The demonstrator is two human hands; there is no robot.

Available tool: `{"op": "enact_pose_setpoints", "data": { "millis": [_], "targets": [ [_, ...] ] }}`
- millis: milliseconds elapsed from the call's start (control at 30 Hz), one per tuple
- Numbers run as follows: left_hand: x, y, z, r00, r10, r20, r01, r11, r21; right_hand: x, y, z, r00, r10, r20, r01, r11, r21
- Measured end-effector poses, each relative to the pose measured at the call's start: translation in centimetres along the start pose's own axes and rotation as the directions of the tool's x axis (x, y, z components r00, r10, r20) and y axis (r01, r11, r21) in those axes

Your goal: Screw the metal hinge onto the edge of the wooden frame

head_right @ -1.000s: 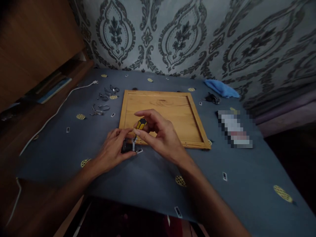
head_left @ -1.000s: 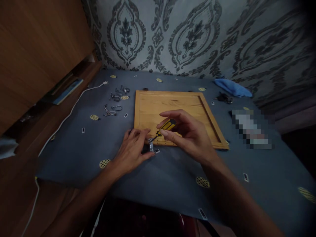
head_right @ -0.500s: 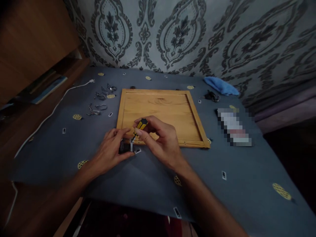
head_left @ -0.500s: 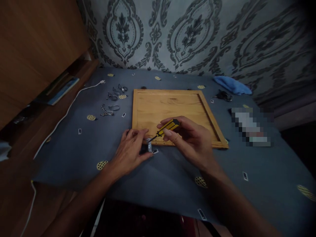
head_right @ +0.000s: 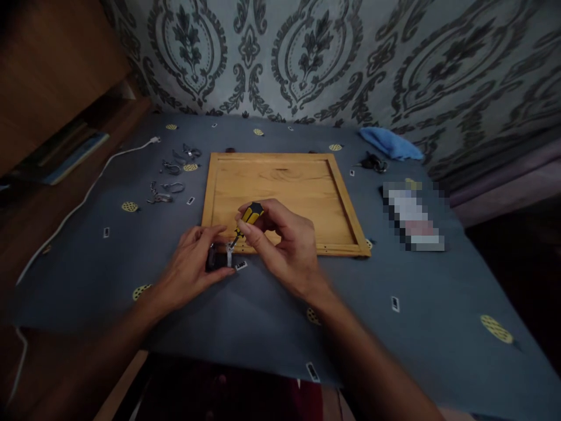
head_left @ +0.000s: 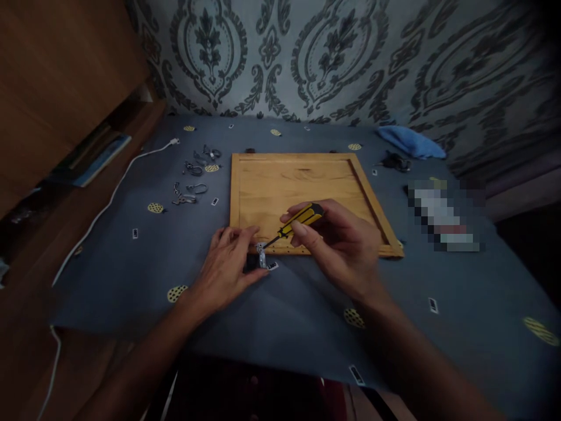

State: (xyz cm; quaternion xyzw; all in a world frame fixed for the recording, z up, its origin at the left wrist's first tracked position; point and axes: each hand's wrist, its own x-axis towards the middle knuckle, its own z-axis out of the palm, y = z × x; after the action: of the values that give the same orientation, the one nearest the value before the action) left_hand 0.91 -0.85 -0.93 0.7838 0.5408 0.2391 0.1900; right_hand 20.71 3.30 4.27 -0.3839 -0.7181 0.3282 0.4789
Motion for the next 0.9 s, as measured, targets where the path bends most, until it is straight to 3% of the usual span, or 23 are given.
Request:
{"op": "enact_pose_setpoints", "data": {
  "millis": [700,767,900],
  "targets": [
    [-0.06,-0.12,0.02,1.000,0.014,-0.019,-0.014,1.000,-0.018,-0.10,0.55,0.49,0.999,0.028,0.029,-0.028,1.000,-0.003],
    [-0.03,-0.13,0.02,1.000,0.013,-0.019,-0.013,1.000,-0.019,-0.07,0.31,0.40,1.000,0.022,0.003,-0.022,1.000,0.016],
    [0.01,-0.12,0.05,1.000,-0.003,-0.023,0.003,1.000,-0.009,0.18,-0.27,0.00,0.985,-0.004,-0.170,0.011,0.999,0.042]
  ]
}}
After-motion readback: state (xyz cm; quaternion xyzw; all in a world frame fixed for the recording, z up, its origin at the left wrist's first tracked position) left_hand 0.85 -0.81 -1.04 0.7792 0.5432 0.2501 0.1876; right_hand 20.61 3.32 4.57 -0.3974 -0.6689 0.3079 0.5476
